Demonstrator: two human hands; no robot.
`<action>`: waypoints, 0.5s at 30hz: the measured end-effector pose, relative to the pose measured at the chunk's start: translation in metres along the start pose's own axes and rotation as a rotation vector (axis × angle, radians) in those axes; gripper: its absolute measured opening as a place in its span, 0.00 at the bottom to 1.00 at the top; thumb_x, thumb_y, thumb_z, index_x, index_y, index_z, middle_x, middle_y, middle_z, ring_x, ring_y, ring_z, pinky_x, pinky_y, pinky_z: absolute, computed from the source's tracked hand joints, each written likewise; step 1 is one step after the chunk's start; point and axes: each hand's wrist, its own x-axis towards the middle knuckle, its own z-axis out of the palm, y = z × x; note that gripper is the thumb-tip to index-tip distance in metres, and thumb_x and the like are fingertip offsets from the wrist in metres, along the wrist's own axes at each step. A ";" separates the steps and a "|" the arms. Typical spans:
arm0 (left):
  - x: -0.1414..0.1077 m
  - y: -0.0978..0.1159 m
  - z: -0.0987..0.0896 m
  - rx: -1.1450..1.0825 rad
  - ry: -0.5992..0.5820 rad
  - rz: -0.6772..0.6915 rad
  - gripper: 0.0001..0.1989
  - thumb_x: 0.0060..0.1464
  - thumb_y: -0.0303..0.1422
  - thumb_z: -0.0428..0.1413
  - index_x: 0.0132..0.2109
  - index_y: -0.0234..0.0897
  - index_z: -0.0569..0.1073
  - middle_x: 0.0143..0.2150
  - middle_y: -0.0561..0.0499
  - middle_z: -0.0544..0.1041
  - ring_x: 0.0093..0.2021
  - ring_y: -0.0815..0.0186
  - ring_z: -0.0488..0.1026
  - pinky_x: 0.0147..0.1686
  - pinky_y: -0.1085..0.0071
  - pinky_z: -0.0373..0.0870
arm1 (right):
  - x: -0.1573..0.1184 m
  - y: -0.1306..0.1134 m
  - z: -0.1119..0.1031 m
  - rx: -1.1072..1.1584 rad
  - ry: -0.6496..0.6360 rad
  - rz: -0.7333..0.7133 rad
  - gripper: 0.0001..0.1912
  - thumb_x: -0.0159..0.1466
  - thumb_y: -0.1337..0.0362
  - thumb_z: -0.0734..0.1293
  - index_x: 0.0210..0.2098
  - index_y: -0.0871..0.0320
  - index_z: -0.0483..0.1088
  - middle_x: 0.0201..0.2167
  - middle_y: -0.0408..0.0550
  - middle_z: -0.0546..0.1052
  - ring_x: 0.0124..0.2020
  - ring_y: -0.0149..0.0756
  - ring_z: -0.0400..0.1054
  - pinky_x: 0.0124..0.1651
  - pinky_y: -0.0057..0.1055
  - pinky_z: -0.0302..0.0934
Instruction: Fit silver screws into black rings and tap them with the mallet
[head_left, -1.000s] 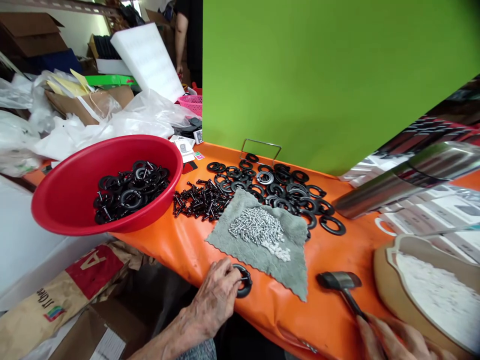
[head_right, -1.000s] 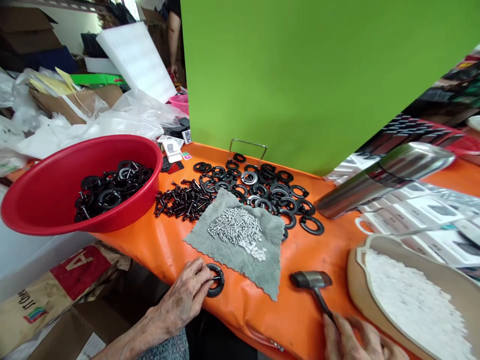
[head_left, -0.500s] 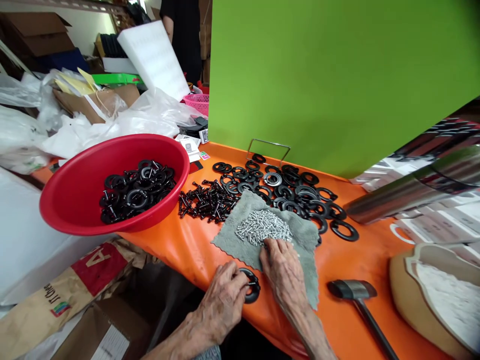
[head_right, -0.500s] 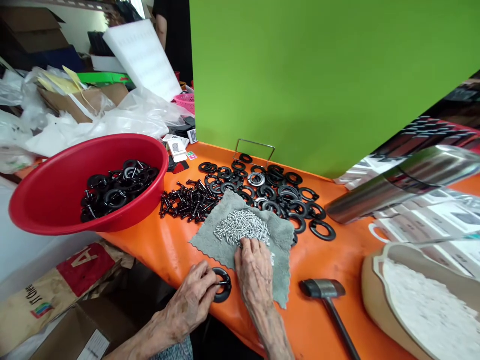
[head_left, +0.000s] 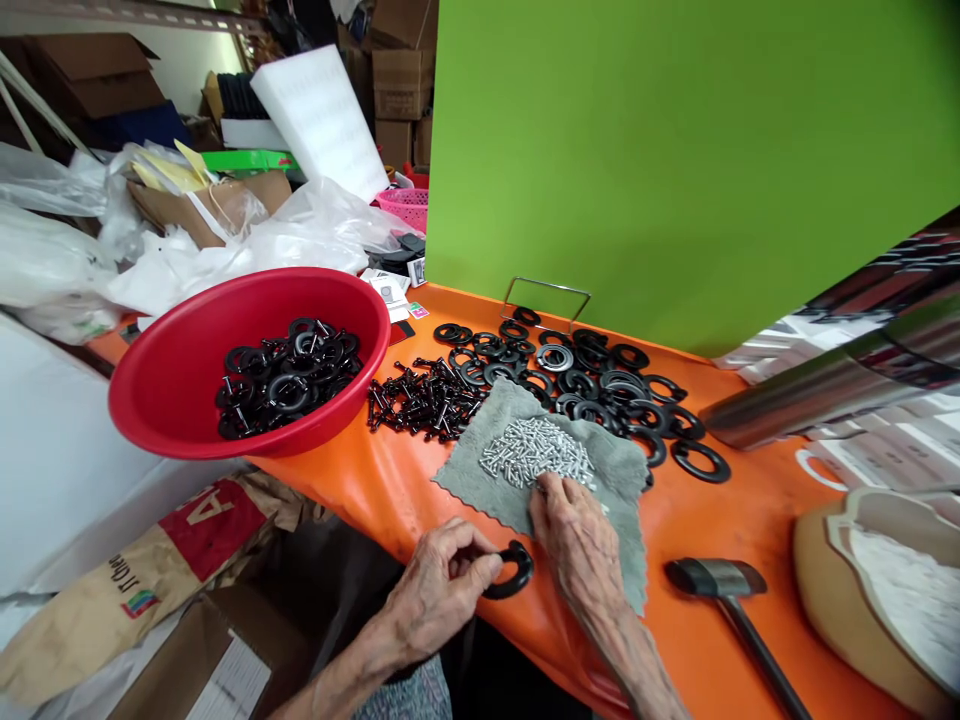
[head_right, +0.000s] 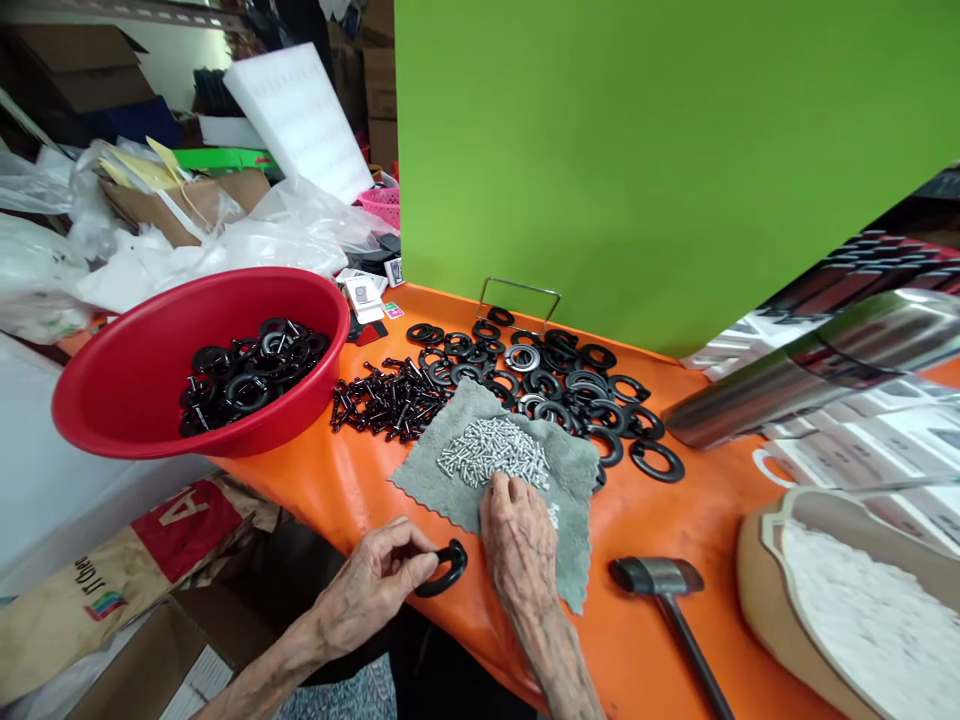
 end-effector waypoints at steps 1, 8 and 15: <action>0.000 0.000 -0.001 -0.055 -0.015 -0.023 0.07 0.56 0.32 0.52 0.32 0.33 0.72 0.29 0.54 0.66 0.28 0.71 0.61 0.30 0.74 0.58 | 0.000 0.001 -0.002 0.044 0.005 0.001 0.09 0.64 0.66 0.54 0.31 0.55 0.63 0.25 0.47 0.67 0.27 0.40 0.64 0.27 0.32 0.55; 0.000 -0.003 0.001 -0.258 -0.063 -0.102 0.11 0.55 0.37 0.54 0.32 0.31 0.71 0.26 0.54 0.66 0.28 0.71 0.61 0.30 0.73 0.56 | -0.005 0.004 -0.020 0.329 0.106 0.041 0.10 0.66 0.61 0.56 0.36 0.55 0.67 0.28 0.44 0.75 0.25 0.32 0.69 0.29 0.28 0.63; 0.000 0.005 -0.001 -0.170 -0.050 -0.103 0.13 0.54 0.39 0.54 0.33 0.31 0.70 0.26 0.54 0.65 0.28 0.71 0.59 0.30 0.72 0.56 | -0.022 0.002 -0.011 0.361 0.107 0.031 0.12 0.67 0.62 0.54 0.38 0.57 0.68 0.32 0.48 0.75 0.32 0.35 0.72 0.35 0.30 0.66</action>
